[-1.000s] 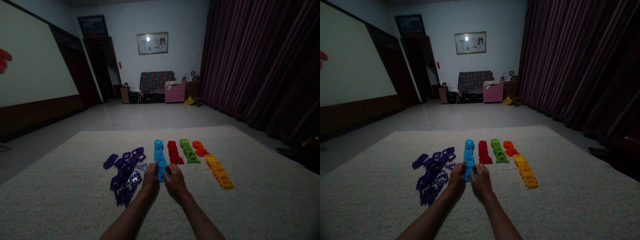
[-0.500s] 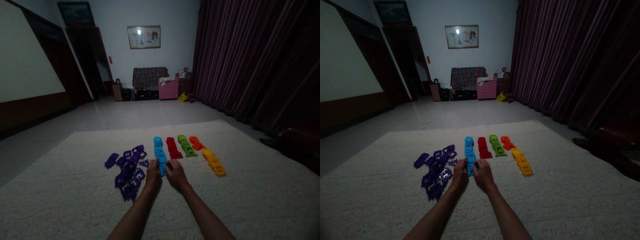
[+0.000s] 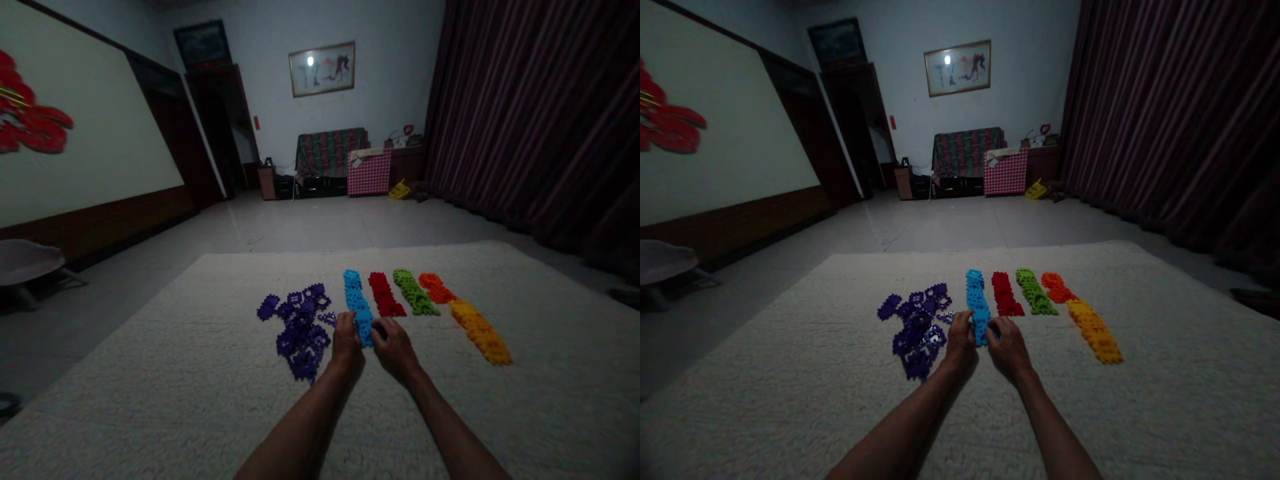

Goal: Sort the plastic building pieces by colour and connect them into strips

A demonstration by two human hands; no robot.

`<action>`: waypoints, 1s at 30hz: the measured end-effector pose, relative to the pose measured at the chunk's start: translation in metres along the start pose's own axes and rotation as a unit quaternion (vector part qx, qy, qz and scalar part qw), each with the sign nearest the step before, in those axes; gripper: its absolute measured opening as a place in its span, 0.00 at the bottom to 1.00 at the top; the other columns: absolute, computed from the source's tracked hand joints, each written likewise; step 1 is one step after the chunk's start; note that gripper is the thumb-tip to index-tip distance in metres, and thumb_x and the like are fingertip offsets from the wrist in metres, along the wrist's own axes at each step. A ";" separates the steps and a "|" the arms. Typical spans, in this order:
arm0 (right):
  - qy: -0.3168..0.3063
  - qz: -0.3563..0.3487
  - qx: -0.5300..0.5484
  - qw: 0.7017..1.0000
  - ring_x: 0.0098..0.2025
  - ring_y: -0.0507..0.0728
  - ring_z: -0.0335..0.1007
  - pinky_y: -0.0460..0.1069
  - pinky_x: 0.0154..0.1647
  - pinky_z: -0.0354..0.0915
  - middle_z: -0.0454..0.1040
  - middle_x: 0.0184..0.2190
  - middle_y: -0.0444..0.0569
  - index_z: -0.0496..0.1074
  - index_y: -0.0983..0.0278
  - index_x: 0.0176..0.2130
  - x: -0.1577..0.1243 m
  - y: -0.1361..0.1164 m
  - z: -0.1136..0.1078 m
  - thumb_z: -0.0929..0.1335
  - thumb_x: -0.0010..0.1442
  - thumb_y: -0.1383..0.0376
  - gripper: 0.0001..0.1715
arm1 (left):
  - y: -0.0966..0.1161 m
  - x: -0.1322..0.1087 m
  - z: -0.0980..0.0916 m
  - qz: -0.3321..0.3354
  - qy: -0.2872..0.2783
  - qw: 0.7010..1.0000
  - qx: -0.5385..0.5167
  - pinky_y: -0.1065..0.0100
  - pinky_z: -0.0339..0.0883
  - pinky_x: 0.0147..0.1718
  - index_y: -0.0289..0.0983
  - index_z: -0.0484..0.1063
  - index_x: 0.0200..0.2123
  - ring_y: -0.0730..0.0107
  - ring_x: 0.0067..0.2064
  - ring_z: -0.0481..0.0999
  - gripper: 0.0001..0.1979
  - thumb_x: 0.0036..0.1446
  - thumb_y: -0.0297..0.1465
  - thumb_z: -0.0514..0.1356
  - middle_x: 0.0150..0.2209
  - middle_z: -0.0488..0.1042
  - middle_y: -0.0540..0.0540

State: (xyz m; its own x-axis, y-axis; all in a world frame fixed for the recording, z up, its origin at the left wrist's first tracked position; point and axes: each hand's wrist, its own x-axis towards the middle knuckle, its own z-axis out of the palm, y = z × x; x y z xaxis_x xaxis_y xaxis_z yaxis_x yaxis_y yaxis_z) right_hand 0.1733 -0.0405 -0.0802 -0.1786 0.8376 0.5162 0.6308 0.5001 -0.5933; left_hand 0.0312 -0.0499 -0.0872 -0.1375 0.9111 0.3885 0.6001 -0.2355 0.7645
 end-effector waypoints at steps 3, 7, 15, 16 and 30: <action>0.009 0.013 0.012 1.000 0.40 0.59 0.70 0.55 0.45 0.67 0.74 0.36 0.52 0.71 0.62 0.37 -0.002 0.002 -0.002 0.64 0.59 0.63 0.08 | -0.001 -0.001 0.002 0.020 0.006 1.000 -0.007 0.59 0.67 0.53 0.36 0.72 0.50 0.60 0.49 0.72 0.22 0.53 0.18 0.51 0.47 0.73 0.38; 0.058 -0.006 0.029 0.998 0.46 0.62 0.71 0.57 0.47 0.69 0.74 0.42 0.55 0.71 0.61 0.43 -0.009 -0.005 -0.006 0.63 0.61 0.62 0.11 | -0.012 0.018 -0.032 0.064 0.044 0.997 0.008 0.59 0.66 0.55 0.35 0.73 0.49 0.61 0.53 0.72 0.26 0.49 0.16 0.49 0.48 0.74 0.38; -0.106 -0.181 0.089 0.974 0.56 0.62 0.68 0.58 0.56 0.67 0.73 0.52 0.57 0.70 0.62 0.51 -0.022 -0.086 0.031 0.64 0.58 0.67 0.21 | -0.099 0.072 -0.178 -0.112 0.178 0.962 0.171 0.56 0.63 0.58 0.32 0.74 0.48 0.56 0.53 0.73 0.19 0.55 0.25 0.52 0.49 0.76 0.36; -0.127 -0.180 0.082 0.972 0.60 0.63 0.65 0.60 0.59 0.65 0.70 0.56 0.58 0.70 0.63 0.53 -0.023 -0.094 0.041 0.66 0.56 0.66 0.24 | -0.110 0.071 -0.184 -0.125 0.174 0.960 0.183 0.55 0.63 0.58 0.32 0.73 0.50 0.55 0.54 0.73 0.19 0.56 0.27 0.53 0.49 0.75 0.36; -0.051 0.031 -0.054 0.997 0.66 0.75 0.52 0.73 0.61 0.51 0.58 0.65 0.66 0.63 0.64 0.60 0.026 -0.093 0.134 0.69 0.57 0.53 0.36 | -0.131 0.068 -0.154 -0.059 0.082 0.980 0.169 0.57 0.63 0.58 0.34 0.72 0.53 0.59 0.56 0.72 0.19 0.62 0.33 0.54 0.53 0.75 0.37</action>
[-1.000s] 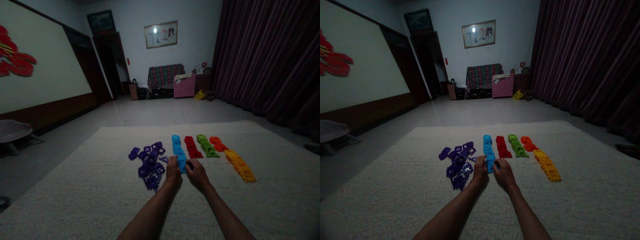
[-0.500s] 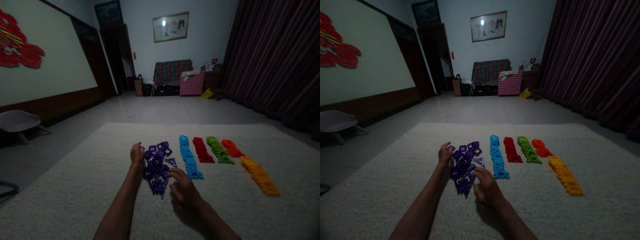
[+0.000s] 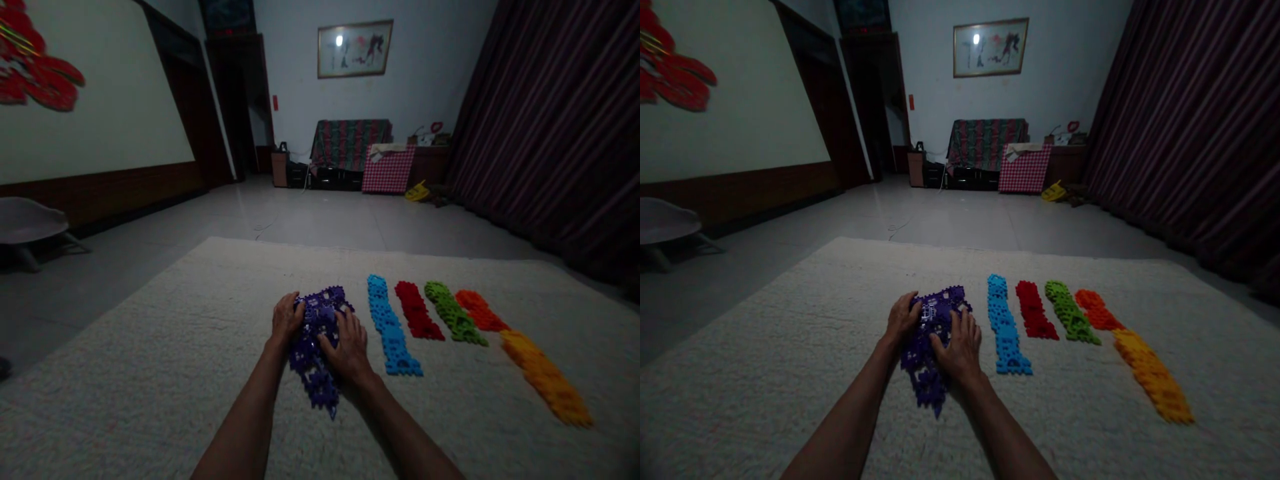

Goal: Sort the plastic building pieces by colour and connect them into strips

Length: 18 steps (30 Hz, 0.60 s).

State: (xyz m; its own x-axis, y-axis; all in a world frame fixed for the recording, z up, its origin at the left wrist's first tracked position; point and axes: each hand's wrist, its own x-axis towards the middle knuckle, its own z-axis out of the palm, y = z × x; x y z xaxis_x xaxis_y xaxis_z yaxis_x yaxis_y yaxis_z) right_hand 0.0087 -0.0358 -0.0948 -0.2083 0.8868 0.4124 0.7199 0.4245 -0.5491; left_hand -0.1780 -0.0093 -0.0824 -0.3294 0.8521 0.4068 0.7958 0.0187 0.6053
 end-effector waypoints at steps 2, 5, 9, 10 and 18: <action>-0.016 -0.023 0.013 1.000 0.66 0.73 0.54 0.71 0.62 0.52 0.59 0.65 0.66 0.63 0.65 0.61 0.000 -0.005 0.002 0.68 0.58 0.53 0.36 | 0.001 0.001 -0.001 0.000 0.001 1.000 -0.020 0.58 0.64 0.58 0.34 0.73 0.52 0.59 0.54 0.74 0.18 0.62 0.33 0.54 0.51 0.76 0.38; -0.015 -0.061 0.040 0.997 0.65 0.68 0.56 0.65 0.62 0.56 0.62 0.63 0.62 0.64 0.65 0.60 0.006 -0.008 0.001 0.66 0.60 0.54 0.32 | 0.000 0.003 -0.002 -0.028 0.015 0.999 -0.041 0.59 0.66 0.55 0.34 0.75 0.50 0.60 0.51 0.76 0.17 0.62 0.32 0.53 0.48 0.78 0.39; 0.026 -0.053 0.034 0.998 0.62 0.65 0.59 0.62 0.61 0.58 0.66 0.59 0.60 0.67 0.65 0.56 0.044 0.002 -0.001 0.64 0.61 0.58 0.26 | -0.003 0.007 -0.002 -0.052 0.026 0.997 -0.049 0.60 0.67 0.54 0.34 0.77 0.48 0.60 0.50 0.76 0.17 0.60 0.29 0.52 0.46 0.79 0.39; 0.028 -0.041 0.021 0.999 0.62 0.65 0.59 0.62 0.61 0.57 0.66 0.59 0.60 0.67 0.65 0.56 0.056 0.007 0.000 0.65 0.61 0.59 0.25 | -0.004 0.008 -0.002 -0.053 0.026 0.997 -0.049 0.60 0.67 0.54 0.34 0.77 0.48 0.60 0.50 0.76 0.17 0.60 0.28 0.52 0.46 0.78 0.39; -0.050 0.028 -0.040 0.998 0.55 0.66 0.63 0.62 0.56 0.58 0.72 0.51 0.58 0.70 0.62 0.51 0.104 0.028 0.018 0.66 0.60 0.58 0.21 | -0.006 0.012 0.001 -0.027 0.003 0.999 -0.040 0.62 0.68 0.54 0.37 0.77 0.48 0.63 0.50 0.76 0.19 0.58 0.25 0.52 0.47 0.79 0.43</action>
State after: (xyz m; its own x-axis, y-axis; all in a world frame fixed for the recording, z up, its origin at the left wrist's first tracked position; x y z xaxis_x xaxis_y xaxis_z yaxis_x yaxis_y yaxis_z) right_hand -0.0050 0.0715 -0.0803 -0.2281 0.9240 0.3068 0.7820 0.3616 -0.5077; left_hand -0.1859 0.0013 -0.0818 -0.3733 0.8482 0.3757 0.7339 0.0222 0.6789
